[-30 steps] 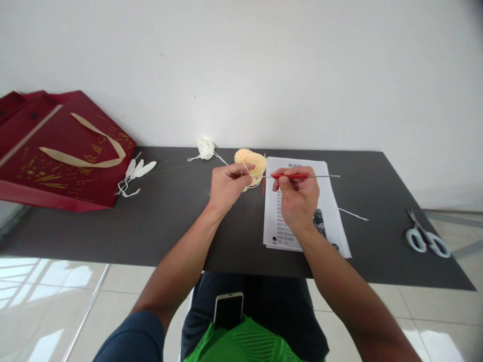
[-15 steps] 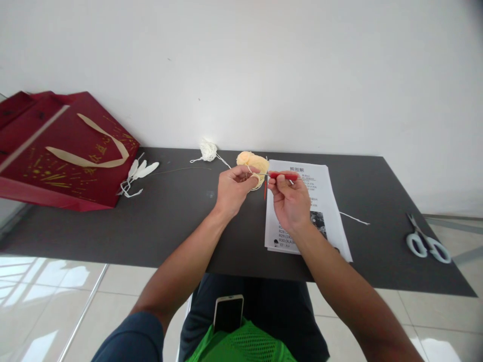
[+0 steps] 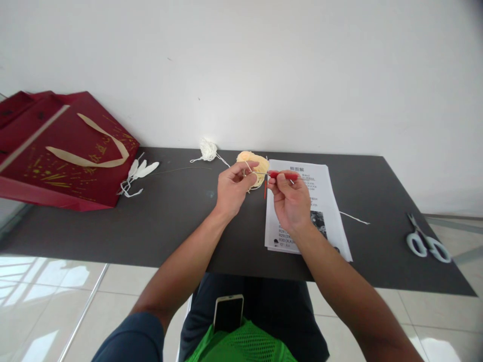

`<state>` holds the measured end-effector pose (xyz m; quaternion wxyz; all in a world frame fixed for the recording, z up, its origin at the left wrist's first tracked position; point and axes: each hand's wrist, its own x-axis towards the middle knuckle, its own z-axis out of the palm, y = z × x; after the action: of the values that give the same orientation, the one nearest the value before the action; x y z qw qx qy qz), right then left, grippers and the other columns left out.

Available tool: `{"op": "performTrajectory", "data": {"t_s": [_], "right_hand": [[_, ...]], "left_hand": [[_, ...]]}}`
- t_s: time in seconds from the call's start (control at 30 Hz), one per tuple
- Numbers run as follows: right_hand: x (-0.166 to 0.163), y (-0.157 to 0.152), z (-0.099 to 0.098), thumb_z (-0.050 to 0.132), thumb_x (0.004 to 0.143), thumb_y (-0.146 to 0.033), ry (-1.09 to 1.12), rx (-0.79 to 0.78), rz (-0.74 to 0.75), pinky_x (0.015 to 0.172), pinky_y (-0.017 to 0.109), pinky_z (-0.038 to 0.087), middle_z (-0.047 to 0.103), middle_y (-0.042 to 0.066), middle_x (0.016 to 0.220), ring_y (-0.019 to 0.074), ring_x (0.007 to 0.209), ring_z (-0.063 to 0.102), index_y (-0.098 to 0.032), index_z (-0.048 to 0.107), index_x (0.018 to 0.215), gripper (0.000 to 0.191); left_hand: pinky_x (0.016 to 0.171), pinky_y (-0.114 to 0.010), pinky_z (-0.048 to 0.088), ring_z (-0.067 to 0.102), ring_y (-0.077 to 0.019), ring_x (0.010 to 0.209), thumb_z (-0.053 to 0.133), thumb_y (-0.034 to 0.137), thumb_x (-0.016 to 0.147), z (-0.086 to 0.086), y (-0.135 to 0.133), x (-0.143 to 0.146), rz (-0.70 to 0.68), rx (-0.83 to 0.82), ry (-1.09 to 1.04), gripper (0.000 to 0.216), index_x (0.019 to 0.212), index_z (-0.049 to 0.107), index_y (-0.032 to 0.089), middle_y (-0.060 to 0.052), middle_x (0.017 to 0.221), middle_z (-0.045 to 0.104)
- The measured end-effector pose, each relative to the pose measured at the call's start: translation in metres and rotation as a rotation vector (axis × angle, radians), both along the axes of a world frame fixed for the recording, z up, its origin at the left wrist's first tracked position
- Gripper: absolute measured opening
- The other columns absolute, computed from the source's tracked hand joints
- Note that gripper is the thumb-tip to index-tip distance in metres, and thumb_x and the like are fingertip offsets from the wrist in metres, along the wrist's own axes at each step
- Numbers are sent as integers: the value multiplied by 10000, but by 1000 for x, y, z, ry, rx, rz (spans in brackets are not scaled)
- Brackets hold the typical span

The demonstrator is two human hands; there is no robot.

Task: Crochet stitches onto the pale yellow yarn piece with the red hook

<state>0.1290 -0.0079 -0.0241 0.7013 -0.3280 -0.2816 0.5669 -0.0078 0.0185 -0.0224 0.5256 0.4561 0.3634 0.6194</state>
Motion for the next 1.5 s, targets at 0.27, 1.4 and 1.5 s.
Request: {"op": "performTrajectory", "data": {"t_s": [0.27, 1.4, 1.5], "right_hand": [[-4, -3, 2, 821, 838, -303, -73, 41, -45, 700, 256, 659, 794, -26, 873, 98, 689, 720, -235, 646, 928, 208], [-9, -15, -9, 794, 859, -273, -486, 233, -158, 830, 404, 682, 822, 2, 1103, 184, 844, 781, -339, 819, 1023, 178], [-8, -8, -5, 795, 857, -282, -221, 176, -64, 721, 320, 667, 826, -9, 1045, 144, 786, 766, -309, 790, 992, 138]], "left_hand": [[638, -216, 444, 548, -72, 644, 790, 152, 692, 1, 2, -1, 20, -19, 77, 356, 1045, 798, 203, 30, 754, 669], [817, -258, 520, 680, -102, 762, 875, 143, 654, 11, 3, 0, -173, -363, -466, 355, 997, 791, 178, -18, 824, 754], [843, -282, 522, 691, -121, 805, 854, 134, 645, 10, 3, 1, -171, -341, -442, 363, 999, 792, 187, -26, 848, 759]]}}
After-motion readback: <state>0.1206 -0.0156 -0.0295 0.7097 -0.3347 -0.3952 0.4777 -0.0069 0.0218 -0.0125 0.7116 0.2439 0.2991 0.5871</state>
